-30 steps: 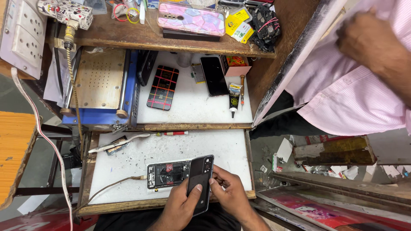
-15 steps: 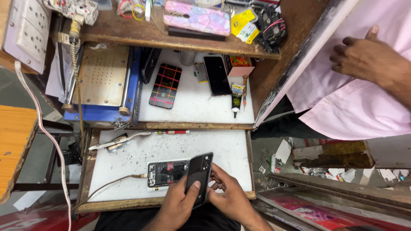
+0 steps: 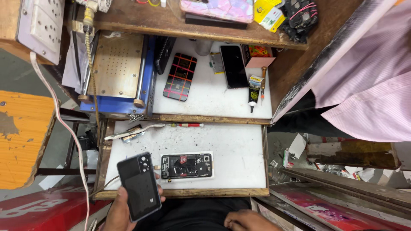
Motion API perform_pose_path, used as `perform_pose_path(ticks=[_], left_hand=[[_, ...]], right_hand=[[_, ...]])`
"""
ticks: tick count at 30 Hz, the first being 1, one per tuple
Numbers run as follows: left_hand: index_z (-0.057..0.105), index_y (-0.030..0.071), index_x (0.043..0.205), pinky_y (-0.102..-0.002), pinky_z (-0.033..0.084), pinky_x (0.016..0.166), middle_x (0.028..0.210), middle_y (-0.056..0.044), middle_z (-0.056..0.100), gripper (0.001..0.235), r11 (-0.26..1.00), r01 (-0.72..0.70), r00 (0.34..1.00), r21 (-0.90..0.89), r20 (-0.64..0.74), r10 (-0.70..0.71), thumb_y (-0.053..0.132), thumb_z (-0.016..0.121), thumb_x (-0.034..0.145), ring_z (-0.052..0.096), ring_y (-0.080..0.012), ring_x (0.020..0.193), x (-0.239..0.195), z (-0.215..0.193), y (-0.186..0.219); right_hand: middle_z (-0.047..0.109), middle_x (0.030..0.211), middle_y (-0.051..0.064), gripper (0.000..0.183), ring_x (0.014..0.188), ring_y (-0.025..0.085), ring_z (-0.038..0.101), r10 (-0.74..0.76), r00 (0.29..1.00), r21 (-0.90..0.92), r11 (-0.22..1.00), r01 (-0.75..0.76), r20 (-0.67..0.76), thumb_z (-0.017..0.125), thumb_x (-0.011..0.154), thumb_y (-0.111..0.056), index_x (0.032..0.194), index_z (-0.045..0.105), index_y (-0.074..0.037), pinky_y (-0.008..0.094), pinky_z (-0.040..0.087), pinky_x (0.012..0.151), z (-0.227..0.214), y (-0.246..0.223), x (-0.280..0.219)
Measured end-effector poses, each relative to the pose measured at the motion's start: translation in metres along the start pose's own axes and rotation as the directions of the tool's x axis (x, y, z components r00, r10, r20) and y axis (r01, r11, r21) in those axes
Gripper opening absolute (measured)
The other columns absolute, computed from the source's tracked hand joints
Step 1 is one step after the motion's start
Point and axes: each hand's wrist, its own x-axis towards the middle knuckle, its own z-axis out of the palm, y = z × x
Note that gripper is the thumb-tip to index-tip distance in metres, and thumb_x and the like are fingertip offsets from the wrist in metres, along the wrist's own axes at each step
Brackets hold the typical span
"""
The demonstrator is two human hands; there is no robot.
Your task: The person works on a disassembled smartphone, wiping the internal components with a cloth, then applying adhesive from a tube to the frame. The person handles a separate back cover, aligning it with the phone body, and continues applying adhesive along the edges.
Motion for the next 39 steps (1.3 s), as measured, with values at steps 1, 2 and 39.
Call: perform_pose_path(ticks=[1,2,39], left_hand=[[0.034,-0.002,0.15,-0.056,0.06,0.09,0.131,-0.026,0.06,0.074,0.992,-0.082,0.99,-0.093,0.104,0.092,0.054,0.033,0.102,0.068,-0.0357,0.108,-0.001,-0.001,0.0],[0.038,-0.003,0.149,-0.054,0.059,0.09,0.132,-0.027,0.061,0.072,0.996,-0.08,0.994,-0.043,0.074,0.083,0.052,0.035,0.103,0.068,-0.0363,0.107,0.002,-0.001,0.002],[0.066,0.019,0.126,-0.036,0.056,0.072,0.1,-0.016,0.075,0.036,0.276,-0.321,0.939,0.906,0.341,-0.028,0.022,0.066,0.09,0.07,-0.0239,0.078,0.224,0.205,-0.061]], right_hand=[[0.074,0.11,0.009,0.021,0.109,0.026,0.068,0.035,0.993,-0.052,0.998,-0.04,-0.112,0.064,0.095,-0.015,0.115,0.07,-0.011,0.04,0.05,0.098,0.012,0.005,0.007],[0.073,0.114,0.01,0.026,0.114,0.027,0.064,0.06,0.972,-0.105,0.991,-0.085,-0.227,0.067,0.092,-0.017,0.117,0.071,-0.013,0.042,0.047,0.102,0.024,0.008,0.019],[0.079,0.128,0.014,0.031,0.125,0.03,0.068,-0.201,0.683,-0.258,0.966,0.019,-0.702,0.073,0.103,-0.033,0.125,0.078,-0.013,0.046,0.053,0.109,0.025,0.012,0.066]])
